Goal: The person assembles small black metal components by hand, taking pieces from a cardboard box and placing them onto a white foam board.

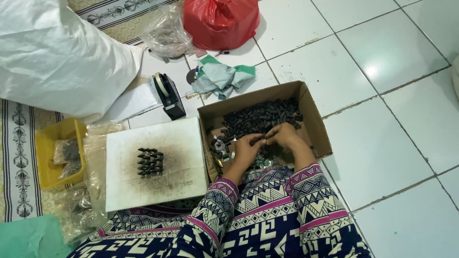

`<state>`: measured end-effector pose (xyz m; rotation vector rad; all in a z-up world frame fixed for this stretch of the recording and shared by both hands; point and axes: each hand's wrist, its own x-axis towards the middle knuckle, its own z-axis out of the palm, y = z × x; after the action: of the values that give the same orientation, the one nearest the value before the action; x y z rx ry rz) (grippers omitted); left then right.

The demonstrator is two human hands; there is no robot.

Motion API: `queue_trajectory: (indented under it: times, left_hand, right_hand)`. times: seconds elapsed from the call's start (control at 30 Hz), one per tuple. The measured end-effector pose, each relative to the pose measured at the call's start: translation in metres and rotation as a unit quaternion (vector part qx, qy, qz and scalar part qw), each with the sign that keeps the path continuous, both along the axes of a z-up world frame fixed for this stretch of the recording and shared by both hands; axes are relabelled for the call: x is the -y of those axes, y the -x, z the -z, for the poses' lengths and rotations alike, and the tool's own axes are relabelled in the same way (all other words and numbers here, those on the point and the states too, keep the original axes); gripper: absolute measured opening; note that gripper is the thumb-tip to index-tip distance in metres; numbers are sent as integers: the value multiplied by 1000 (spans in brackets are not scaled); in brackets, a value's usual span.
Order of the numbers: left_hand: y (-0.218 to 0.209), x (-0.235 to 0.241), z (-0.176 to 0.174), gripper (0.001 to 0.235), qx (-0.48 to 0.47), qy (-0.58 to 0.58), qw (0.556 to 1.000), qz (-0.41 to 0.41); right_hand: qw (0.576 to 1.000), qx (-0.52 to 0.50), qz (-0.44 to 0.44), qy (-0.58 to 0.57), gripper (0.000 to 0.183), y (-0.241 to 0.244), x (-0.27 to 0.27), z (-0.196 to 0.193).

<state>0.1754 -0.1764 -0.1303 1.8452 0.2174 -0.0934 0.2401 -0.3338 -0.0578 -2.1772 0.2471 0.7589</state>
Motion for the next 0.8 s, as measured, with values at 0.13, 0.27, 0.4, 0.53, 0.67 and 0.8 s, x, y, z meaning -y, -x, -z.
queue_trajectory:
  times: [0.13, 0.27, 0.4, 0.53, 0.67, 0.8]
  left_hand:
    - [2, -5, 21, 26, -11, -35, 999, 1]
    - [7, -6, 3, 25, -17, -84, 996, -6]
    - [9, -7, -5, 25, -28, -96, 995, -17]
    - [11, -12, -21, 24, -19, -86, 996, -34]
    - [16, -18, -14, 22, 7, -69, 996, -58]
    - [18, -22, -20, 23, 15, -51, 996, -72]
  right_hand:
    - [999, 33, 14, 22, 29, -20, 15, 53]
    - [986, 131, 51, 87, 21, -22, 3, 44]
    - [975, 162, 66, 138, 27, -19, -20, 34]
    - [967, 178, 58, 170, 24, -29, -26, 51]
    - [966, 198, 59, 156, 12, -25, -29, 42]
    - [974, 184, 62, 116, 20, -19, -25, 45]
